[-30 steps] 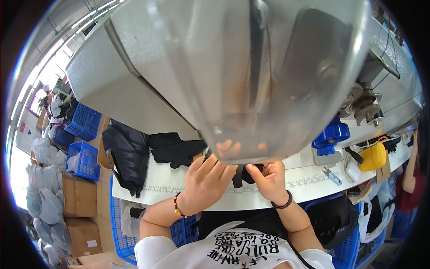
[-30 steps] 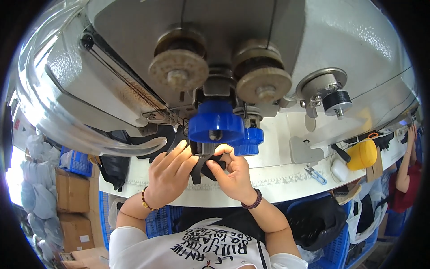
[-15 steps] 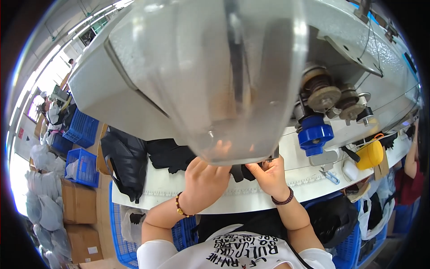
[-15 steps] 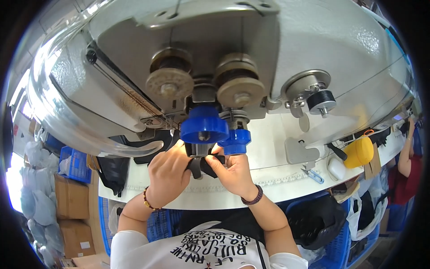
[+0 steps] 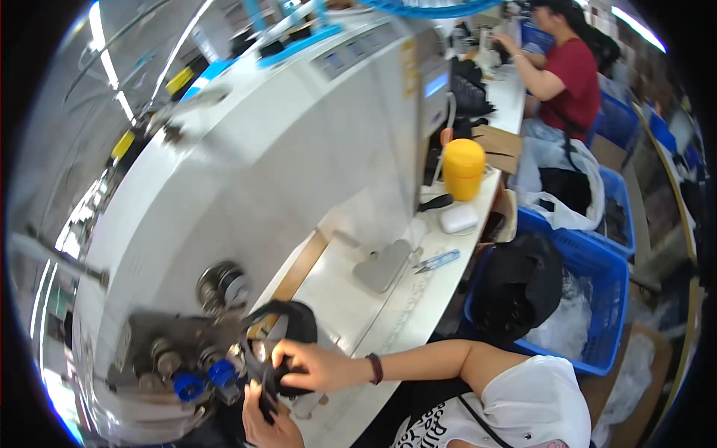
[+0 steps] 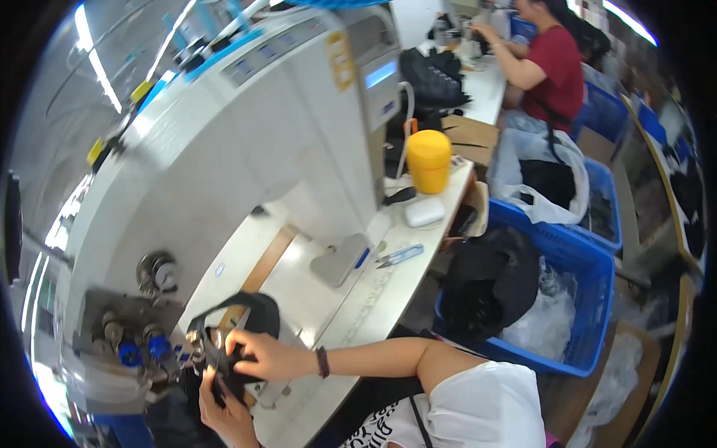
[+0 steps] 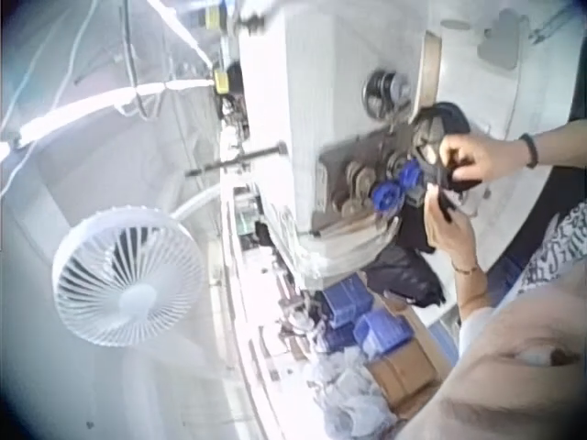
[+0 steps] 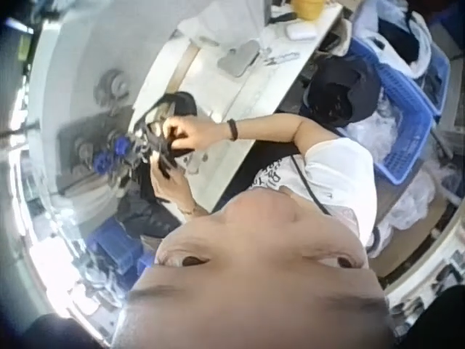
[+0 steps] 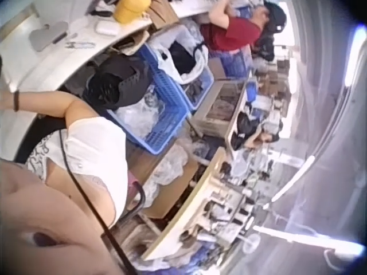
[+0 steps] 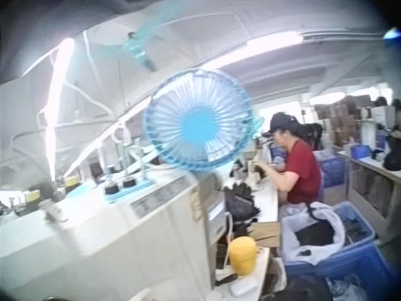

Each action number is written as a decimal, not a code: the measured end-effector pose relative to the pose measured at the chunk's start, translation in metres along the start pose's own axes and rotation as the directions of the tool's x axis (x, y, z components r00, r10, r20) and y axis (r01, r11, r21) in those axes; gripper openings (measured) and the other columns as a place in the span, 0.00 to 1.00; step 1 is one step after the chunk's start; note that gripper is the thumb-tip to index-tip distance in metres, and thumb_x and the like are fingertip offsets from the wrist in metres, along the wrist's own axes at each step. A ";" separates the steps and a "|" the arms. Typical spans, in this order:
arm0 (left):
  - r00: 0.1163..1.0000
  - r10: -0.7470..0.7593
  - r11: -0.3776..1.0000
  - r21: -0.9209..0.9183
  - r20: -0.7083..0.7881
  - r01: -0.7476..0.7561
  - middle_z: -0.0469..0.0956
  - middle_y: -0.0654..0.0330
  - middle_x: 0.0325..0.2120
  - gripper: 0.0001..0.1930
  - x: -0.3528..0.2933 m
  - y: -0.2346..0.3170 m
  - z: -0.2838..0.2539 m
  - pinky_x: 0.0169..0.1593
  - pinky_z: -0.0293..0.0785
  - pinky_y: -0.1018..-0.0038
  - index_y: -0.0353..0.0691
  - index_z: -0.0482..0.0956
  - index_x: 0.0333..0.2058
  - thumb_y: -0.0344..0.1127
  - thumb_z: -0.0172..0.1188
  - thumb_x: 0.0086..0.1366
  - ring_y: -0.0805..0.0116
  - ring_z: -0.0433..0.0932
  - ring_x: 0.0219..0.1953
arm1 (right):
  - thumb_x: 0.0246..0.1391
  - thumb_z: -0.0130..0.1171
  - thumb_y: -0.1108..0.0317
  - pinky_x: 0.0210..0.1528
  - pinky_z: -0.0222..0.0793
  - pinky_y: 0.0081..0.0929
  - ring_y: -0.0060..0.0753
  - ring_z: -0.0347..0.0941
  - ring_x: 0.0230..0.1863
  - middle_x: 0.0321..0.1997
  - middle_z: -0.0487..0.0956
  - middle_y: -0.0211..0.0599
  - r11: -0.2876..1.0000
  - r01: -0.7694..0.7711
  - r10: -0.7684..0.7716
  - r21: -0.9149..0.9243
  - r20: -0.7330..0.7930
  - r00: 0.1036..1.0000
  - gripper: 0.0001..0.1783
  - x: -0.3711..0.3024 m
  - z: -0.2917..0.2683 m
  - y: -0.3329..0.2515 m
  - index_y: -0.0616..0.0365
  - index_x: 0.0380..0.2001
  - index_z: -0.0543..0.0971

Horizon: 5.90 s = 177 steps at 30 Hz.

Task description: Stitch together black leather shoe components using an industrial sewing machine.

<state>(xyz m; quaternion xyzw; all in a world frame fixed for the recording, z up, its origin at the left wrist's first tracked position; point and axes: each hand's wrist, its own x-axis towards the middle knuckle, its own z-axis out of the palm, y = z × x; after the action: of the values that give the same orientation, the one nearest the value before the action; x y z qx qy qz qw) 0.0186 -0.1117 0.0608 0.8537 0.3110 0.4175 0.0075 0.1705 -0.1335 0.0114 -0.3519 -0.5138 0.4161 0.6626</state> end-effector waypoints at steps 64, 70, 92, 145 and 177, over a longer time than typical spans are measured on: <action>0.946 0.272 0.916 0.252 0.179 -0.311 0.73 0.57 0.39 0.17 -0.014 -0.020 -0.001 0.41 0.65 0.67 0.35 0.77 0.37 0.29 0.53 0.44 0.62 0.72 0.44 | 0.50 0.53 0.79 0.28 0.60 0.06 0.06 0.65 0.28 0.28 0.73 0.23 0.980 -0.184 0.185 0.079 -0.009 0.983 0.06 -0.006 0.002 0.002 0.58 0.29 0.68; 0.949 0.262 0.926 0.232 0.175 -0.298 0.73 0.57 0.40 0.18 -0.013 -0.019 0.001 0.41 0.65 0.67 0.35 0.76 0.38 0.29 0.53 0.44 0.62 0.72 0.44 | 0.50 0.53 0.80 0.32 0.64 0.09 0.10 0.68 0.31 0.30 0.74 0.27 0.978 -0.181 0.181 0.104 0.009 0.983 0.06 -0.006 -0.001 0.002 0.59 0.32 0.69; 0.928 -0.339 0.874 -0.313 0.156 0.372 0.78 0.59 0.31 0.12 0.022 -0.017 -0.014 0.30 0.71 0.73 0.39 0.79 0.35 0.24 0.57 0.48 0.65 0.76 0.28 | 0.47 0.58 0.78 0.33 0.63 0.13 0.14 0.67 0.30 0.30 0.74 0.25 0.993 -0.063 0.070 0.096 -0.077 0.995 0.10 0.011 -0.003 0.004 0.63 0.35 0.73; 0.963 0.170 0.967 0.155 0.210 -0.204 0.71 0.59 0.32 0.14 0.011 -0.034 0.007 0.48 0.64 0.57 0.39 0.75 0.31 0.22 0.58 0.41 0.60 0.74 0.40 | 0.44 0.57 0.80 0.33 0.70 0.21 0.23 0.71 0.32 0.31 0.73 0.33 0.980 -0.147 0.169 0.136 -0.164 0.972 0.11 0.019 0.011 -0.010 0.65 0.34 0.71; 0.947 0.229 0.940 0.203 0.225 -0.276 0.67 0.61 0.31 0.06 0.027 -0.025 -0.006 0.34 0.66 0.67 0.40 0.73 0.22 0.28 0.57 0.40 0.63 0.69 0.37 | 0.50 0.49 0.76 0.26 0.66 0.27 0.37 0.74 0.27 0.27 0.73 0.42 0.918 -0.074 0.041 -0.390 -0.092 0.995 0.05 -0.005 0.040 0.009 0.66 0.31 0.70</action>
<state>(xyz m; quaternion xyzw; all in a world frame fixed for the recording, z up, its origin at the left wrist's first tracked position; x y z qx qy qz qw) 0.0137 -0.0783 0.0770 0.9190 0.2427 0.2886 -0.1151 0.1289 -0.1326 0.0110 -0.5093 -0.5486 0.3092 0.5865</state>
